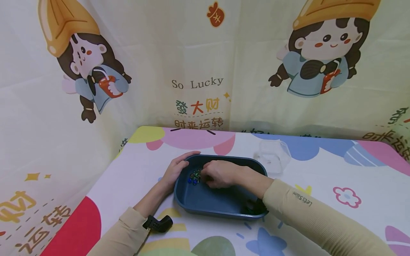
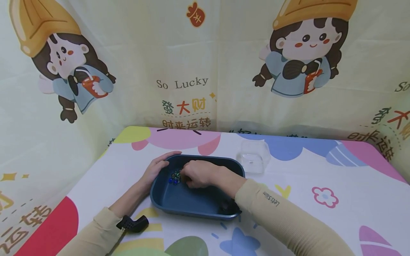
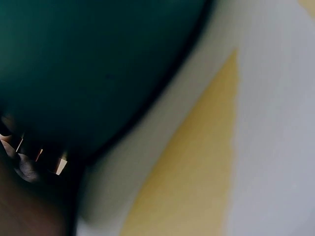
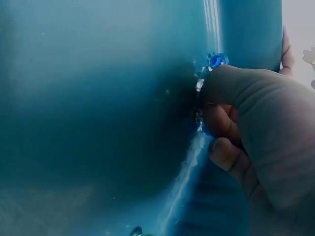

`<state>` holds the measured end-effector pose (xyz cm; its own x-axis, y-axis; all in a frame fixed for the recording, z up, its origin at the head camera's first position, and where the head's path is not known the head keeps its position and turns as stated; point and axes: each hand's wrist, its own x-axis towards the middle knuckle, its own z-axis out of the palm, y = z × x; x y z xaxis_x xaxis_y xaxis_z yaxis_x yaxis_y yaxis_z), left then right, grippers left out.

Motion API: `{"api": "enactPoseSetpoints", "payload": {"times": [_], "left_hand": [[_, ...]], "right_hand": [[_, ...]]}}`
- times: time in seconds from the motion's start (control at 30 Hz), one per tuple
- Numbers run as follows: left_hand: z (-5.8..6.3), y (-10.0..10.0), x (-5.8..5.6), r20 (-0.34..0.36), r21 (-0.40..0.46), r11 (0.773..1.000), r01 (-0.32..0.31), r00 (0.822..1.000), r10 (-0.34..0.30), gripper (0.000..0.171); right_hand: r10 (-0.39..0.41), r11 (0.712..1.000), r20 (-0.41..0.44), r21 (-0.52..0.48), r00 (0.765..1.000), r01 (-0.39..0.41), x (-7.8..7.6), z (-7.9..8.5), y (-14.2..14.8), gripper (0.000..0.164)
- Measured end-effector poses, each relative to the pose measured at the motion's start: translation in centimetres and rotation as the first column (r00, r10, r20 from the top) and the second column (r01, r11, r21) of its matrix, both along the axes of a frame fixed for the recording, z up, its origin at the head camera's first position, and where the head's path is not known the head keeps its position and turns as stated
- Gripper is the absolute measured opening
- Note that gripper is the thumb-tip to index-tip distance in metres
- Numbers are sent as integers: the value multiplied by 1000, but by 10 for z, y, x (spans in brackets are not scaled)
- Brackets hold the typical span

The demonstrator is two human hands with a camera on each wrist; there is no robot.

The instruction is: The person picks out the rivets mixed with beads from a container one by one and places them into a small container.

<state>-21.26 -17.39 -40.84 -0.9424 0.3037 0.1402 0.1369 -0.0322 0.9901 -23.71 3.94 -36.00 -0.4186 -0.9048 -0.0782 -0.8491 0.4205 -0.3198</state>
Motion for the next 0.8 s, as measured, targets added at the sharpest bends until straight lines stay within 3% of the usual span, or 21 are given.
{"api": "enactPoseSetpoints", "payload": {"times": [0.4, 0.8], "left_hand": [[-2, 0, -2, -11, -11, 1000, 11, 1000, -12, 52], [-1, -1, -1, -17, -7, 1000, 12, 1000, -12, 52]], "right_hand": [[-45, 979, 32, -198, 998, 51, 0, 8, 11, 14], [-135, 897, 44, -418, 990, 141, 0, 19, 26, 13]]}}
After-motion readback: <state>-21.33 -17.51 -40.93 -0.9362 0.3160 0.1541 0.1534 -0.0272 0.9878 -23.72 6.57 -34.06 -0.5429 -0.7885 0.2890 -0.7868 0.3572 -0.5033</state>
